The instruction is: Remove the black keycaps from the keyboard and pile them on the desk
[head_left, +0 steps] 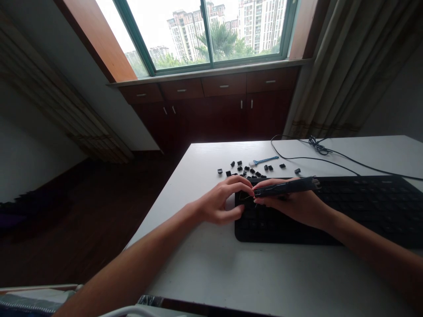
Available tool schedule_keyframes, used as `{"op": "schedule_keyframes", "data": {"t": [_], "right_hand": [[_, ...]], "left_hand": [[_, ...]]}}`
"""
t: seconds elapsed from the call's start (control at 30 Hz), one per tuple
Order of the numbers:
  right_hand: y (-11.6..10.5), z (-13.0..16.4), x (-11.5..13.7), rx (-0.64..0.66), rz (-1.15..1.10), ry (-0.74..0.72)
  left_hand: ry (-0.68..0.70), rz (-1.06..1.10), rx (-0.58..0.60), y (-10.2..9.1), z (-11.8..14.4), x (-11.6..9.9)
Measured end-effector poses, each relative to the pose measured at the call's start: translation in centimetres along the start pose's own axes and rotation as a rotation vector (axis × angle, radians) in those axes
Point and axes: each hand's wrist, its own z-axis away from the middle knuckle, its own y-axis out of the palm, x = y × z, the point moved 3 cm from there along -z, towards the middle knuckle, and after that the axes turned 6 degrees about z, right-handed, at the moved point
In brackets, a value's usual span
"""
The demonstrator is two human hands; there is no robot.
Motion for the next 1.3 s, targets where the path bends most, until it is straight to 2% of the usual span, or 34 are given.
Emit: {"op": "schedule_keyframes", "data": {"t": [0.27,0.43,0.6,0.67,0.9,1.1,1.3], "right_hand": [[0.9,0.4,0.6,-0.082,0.079,0.020],[1.3,0.3,0.1,-0.075,-0.129,0.091],[1.1,0.4,1.2,-0.160,0.156,-0.027],[1.0,0.6,1.5,-0.170,0.200,-0.047],[1.0,0.6,1.0,-0.154,0.150,-0.031],[0.9,0.8,1.5,-0.180,0.174,-0.063],[0.8,1.1,1.6,-0.143,0.180,-0.122]], "left_hand": [[0.046,-0.016,0.034,0.0,0.0,-0.1],[0.024,-0.022,0.062,-0.1,-0.1,-0.1],[0.024,-0.023,0.066,-0.1,-0.2,-0.1],[0.030,-0.026,0.067,0.0,-0.2,-0.2],[0.033,-0.030,0.051,0.1,-0.1,-0.2],[0.041,-0.039,0.062,0.1,-0.1,-0.1],[0.034,-0.035,0.057,0.2,-0.1,-0.1]]}}
